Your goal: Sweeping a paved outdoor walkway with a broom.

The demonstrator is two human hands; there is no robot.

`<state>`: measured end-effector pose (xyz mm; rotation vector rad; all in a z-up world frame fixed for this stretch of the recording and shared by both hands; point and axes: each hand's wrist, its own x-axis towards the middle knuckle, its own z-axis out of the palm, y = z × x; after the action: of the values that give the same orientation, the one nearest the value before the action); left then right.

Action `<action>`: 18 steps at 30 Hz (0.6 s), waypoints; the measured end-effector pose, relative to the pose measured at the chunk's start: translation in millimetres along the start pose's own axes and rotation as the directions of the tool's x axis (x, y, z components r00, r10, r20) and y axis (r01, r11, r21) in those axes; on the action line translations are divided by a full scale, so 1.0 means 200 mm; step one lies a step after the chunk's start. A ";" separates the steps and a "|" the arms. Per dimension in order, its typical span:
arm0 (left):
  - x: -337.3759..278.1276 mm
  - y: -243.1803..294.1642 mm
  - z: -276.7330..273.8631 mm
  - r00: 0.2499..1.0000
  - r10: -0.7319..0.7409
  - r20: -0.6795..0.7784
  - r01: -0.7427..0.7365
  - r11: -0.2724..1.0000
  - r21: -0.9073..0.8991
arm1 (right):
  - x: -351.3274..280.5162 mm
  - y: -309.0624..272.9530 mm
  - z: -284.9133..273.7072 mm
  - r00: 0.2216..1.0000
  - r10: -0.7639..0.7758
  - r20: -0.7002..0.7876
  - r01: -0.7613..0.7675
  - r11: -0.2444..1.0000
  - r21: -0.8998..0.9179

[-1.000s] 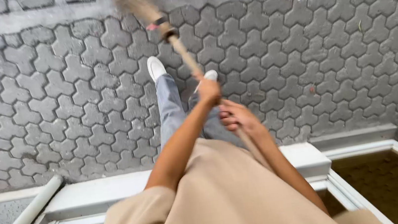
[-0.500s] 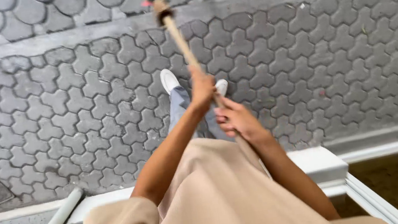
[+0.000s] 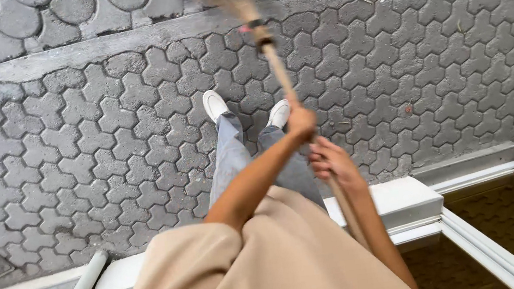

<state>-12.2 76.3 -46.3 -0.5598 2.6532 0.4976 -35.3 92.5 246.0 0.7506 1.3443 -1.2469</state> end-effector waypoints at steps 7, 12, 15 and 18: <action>-0.07 0.06 -1.16 0.912 -0.054 0.407 0.390 -0.200 -0.899 | -0.42 -0.21 0.22 0.976 -0.189 -0.110 0.172 0.974 -0.147; -0.06 -0.76 -1.19 0.878 -0.296 0.376 0.241 -0.404 -0.882 | -0.12 -0.20 0.72 0.984 -0.131 0.120 0.161 0.944 -0.289; 0.06 -1.42 -0.84 0.736 -0.579 0.350 0.282 -0.207 -0.937 | 0.30 -0.09 1.02 0.932 0.039 0.360 0.045 0.974 -0.221; 0.12 -1.77 -0.58 0.492 -0.747 0.447 0.461 -0.212 -0.862 | 0.53 0.01 1.21 0.892 0.139 0.430 -0.021 0.963 -0.267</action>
<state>90.4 -282.5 -48.2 -2.3096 1.2795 1.8018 15.6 -158.0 182.1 0.3053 1.0529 -1.0700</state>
